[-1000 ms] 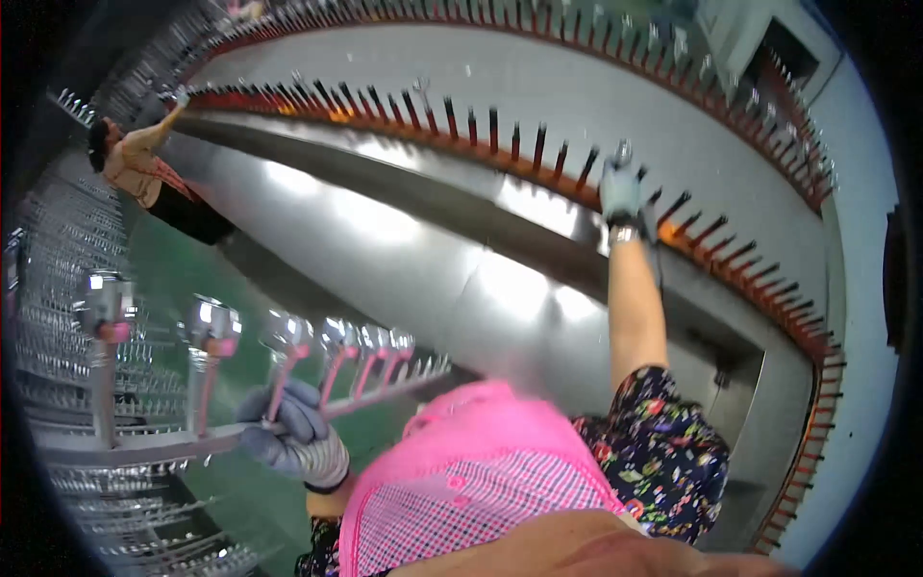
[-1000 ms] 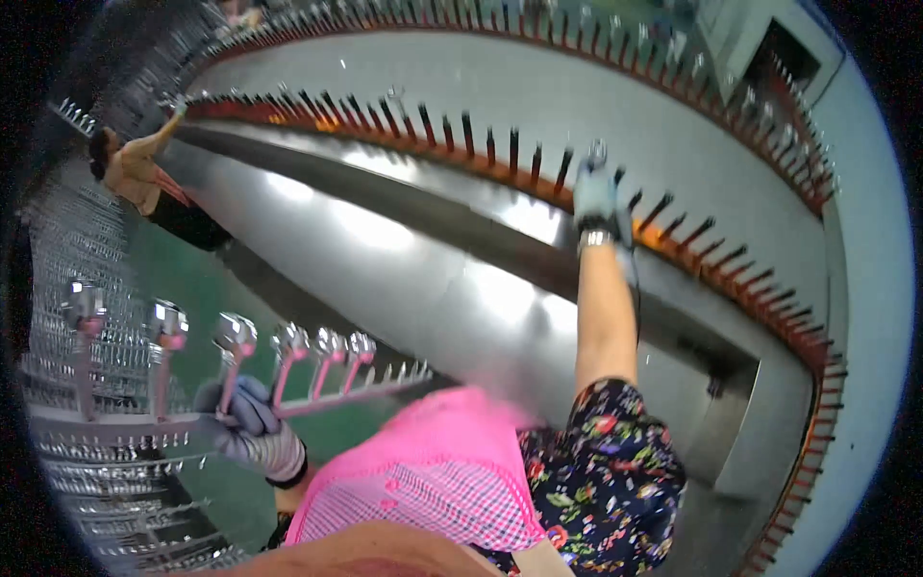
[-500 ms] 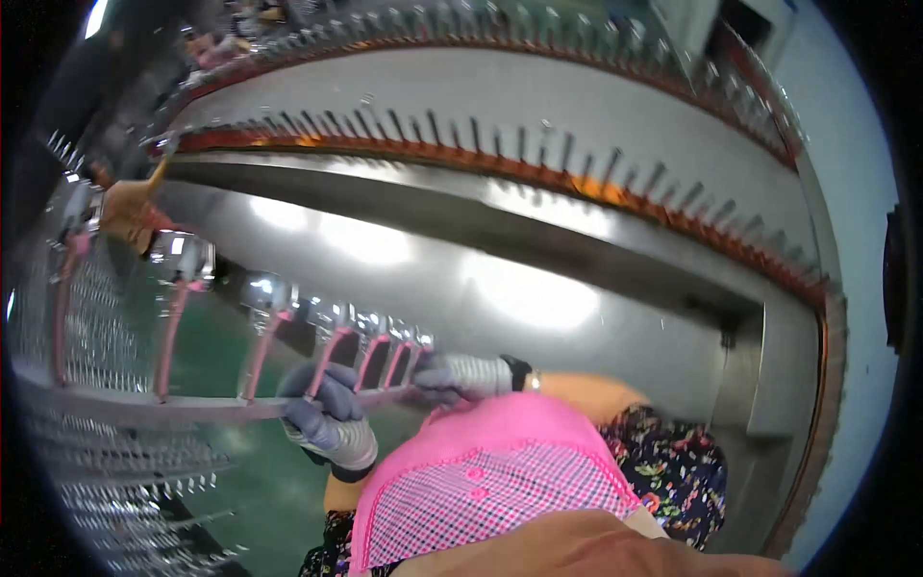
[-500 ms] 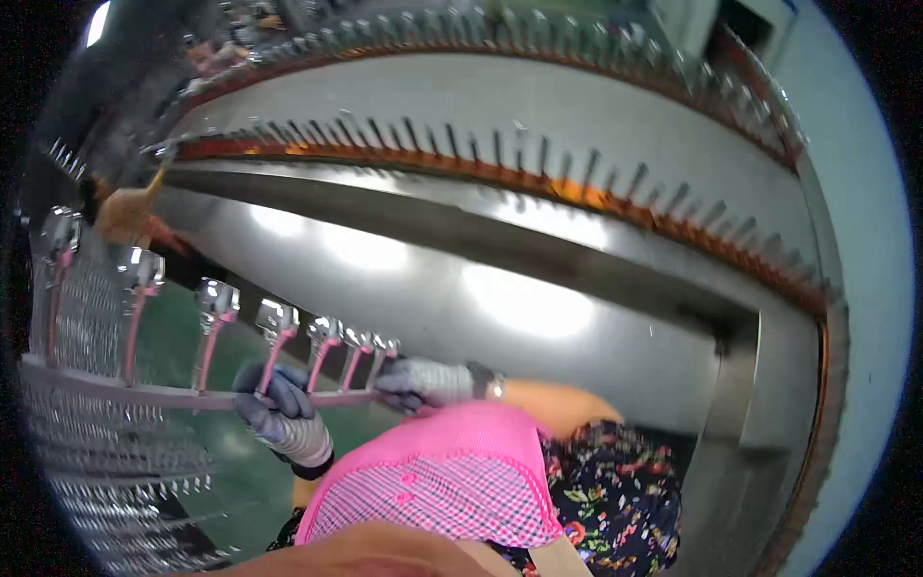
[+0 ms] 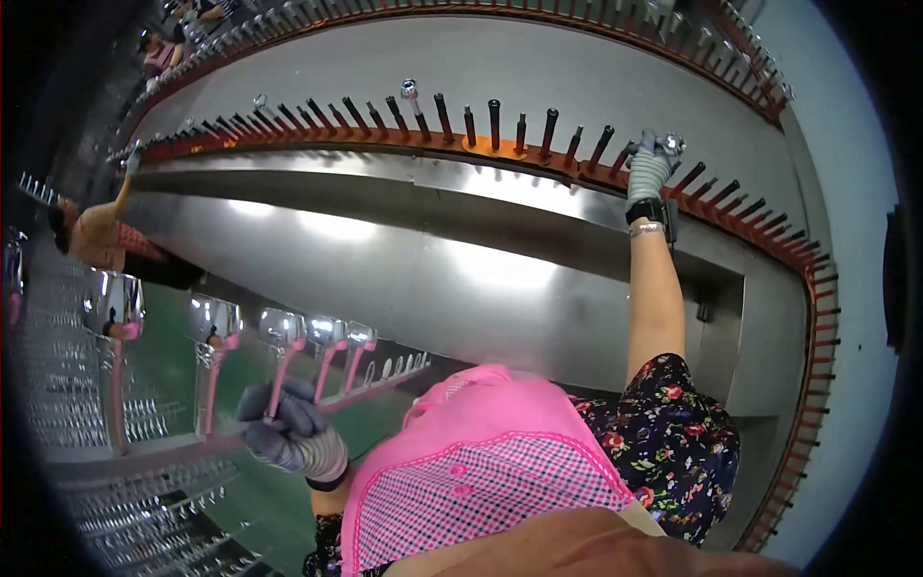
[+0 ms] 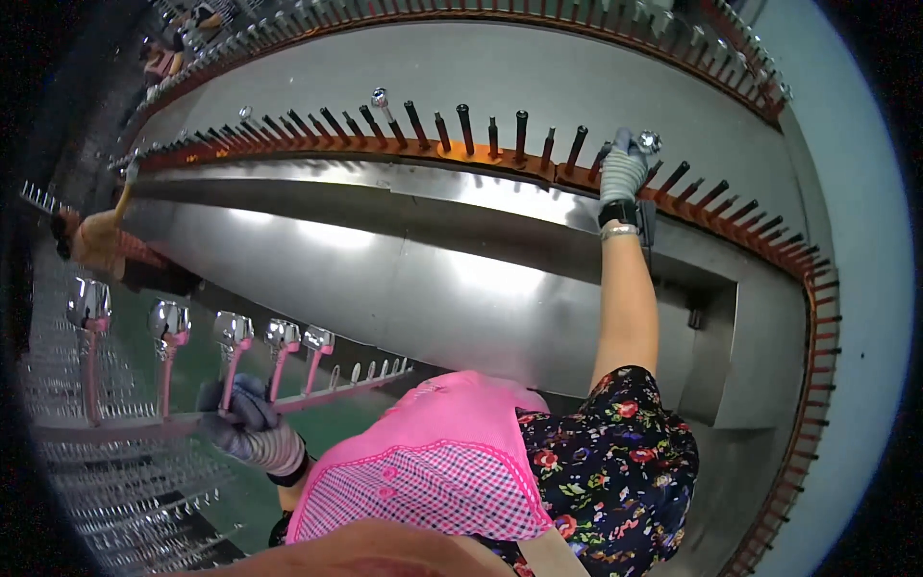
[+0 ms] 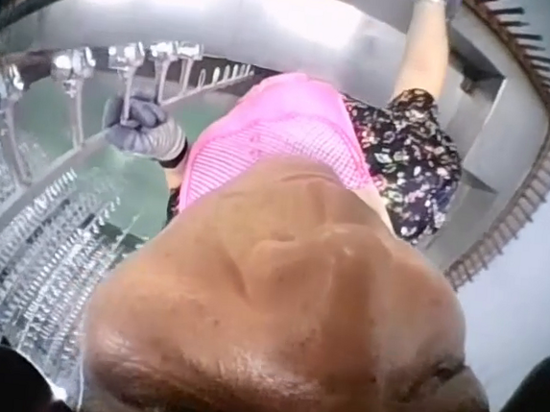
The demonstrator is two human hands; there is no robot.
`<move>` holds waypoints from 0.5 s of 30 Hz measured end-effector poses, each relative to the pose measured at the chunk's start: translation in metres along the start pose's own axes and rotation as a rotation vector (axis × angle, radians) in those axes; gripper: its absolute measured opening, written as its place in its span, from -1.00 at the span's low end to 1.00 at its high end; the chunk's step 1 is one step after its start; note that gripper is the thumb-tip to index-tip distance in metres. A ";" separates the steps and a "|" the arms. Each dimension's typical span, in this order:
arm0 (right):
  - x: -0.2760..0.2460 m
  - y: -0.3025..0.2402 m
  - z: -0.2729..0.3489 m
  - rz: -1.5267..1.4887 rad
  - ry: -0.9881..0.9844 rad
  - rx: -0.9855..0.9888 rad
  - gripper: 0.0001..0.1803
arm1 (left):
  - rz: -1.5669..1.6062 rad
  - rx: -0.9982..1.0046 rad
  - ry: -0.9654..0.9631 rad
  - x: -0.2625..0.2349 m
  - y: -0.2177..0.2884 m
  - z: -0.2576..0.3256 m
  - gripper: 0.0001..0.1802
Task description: Hanging chrome-plated parts onto a conveyor rack in a manufacturing facility.
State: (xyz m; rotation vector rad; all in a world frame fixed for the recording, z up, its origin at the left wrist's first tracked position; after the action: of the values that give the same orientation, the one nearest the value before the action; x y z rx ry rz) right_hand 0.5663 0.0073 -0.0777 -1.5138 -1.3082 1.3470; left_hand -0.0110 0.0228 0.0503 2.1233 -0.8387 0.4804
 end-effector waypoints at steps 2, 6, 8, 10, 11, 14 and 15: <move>0.019 0.036 -0.025 0.897 -0.008 -0.634 -0.74 | -0.128 0.007 0.022 0.015 -0.002 -0.003 -0.45; 0.029 0.018 0.022 0.673 -0.133 -0.216 -0.45 | -0.235 -0.053 0.089 0.018 -0.001 0.029 -0.42; 0.020 0.034 0.020 0.754 -0.252 -0.107 -0.52 | -0.283 -0.077 0.171 0.024 -0.001 0.047 -0.50; 0.038 0.066 0.001 0.697 -0.279 -0.149 -0.53 | -0.254 -0.073 0.131 0.031 -0.006 0.053 -0.52; 0.037 0.063 0.014 0.662 -0.270 -0.141 -0.54 | -0.278 -0.061 0.137 0.032 -0.006 0.057 -0.53; 0.046 0.107 0.078 0.183 -0.247 0.018 -0.62 | -0.283 -0.126 0.134 0.036 0.003 0.065 -0.51; 0.049 0.091 0.112 0.583 -0.490 -0.408 -0.62 | -0.278 -0.131 0.156 0.034 0.000 0.065 -0.50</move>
State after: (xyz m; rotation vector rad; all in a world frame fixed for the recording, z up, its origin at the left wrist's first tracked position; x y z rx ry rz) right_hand 0.4748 0.0216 -0.1989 -2.0323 -1.5756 2.0052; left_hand 0.0172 -0.0423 0.0296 2.0116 -0.4648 0.4258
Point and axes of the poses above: each hand's wrist, its own z-axis away from the middle knuckle, its own x-axis out of the palm, y = z × x, the point moved 2 cm from there along -z, towards the middle knuckle, and after that the axes turned 11 degrees about z, right-handed, at the moved point
